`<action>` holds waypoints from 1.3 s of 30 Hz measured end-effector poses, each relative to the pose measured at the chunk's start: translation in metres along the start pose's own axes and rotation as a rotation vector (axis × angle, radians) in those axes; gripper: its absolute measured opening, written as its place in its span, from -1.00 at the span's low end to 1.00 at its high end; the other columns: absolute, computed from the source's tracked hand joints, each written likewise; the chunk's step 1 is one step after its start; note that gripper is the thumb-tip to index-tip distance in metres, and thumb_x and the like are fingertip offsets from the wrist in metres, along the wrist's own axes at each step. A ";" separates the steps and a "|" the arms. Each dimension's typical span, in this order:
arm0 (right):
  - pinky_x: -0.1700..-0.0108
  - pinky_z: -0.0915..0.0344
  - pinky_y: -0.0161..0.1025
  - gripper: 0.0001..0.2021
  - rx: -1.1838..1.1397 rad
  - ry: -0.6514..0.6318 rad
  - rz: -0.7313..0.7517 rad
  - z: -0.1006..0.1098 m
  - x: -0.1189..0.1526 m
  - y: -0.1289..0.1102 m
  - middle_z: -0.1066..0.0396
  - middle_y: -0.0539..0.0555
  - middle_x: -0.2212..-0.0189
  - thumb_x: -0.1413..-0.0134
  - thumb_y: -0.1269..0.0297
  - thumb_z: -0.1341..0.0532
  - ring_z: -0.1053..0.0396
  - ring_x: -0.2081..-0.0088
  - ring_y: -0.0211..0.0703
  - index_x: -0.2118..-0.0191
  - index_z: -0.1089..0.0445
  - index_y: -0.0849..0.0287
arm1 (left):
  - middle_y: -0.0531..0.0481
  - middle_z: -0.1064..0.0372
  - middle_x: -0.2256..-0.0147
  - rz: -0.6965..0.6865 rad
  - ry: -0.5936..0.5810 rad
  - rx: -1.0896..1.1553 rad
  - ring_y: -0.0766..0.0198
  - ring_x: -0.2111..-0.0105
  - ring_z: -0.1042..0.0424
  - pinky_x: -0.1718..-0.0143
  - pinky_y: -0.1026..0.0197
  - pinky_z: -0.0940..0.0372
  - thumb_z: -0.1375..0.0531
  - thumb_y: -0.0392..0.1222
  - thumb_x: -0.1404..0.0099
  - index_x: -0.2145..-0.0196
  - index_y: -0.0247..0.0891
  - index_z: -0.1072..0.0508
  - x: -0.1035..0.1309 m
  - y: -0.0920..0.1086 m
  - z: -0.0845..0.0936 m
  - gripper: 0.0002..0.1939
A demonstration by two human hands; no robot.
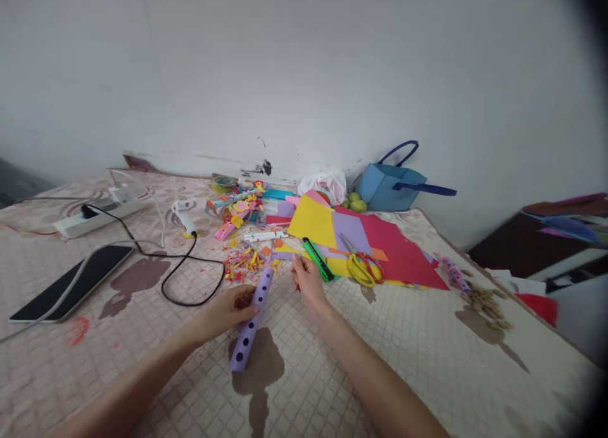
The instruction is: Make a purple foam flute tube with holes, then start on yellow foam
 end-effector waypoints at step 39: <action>0.08 -0.36 -0.04 -0.69 1.147 -0.064 0.342 0.004 -0.275 -0.056 -0.32 0.16 -0.01 -0.21 0.20 -0.15 -0.37 0.08 -0.10 -0.03 -0.30 0.18 | -0.03 -0.44 0.39 -0.043 0.472 -0.261 0.27 0.44 -0.35 0.43 0.26 -0.20 -0.04 -0.07 -0.32 0.35 -0.23 -0.45 0.011 0.016 0.038 -0.74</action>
Point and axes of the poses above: each hand's wrist, its own x-axis away from the middle knuckle, its own z-axis out of the back of the hand, y = z × x, the point moved 6 cm from there along -x, towards the middle knuckle
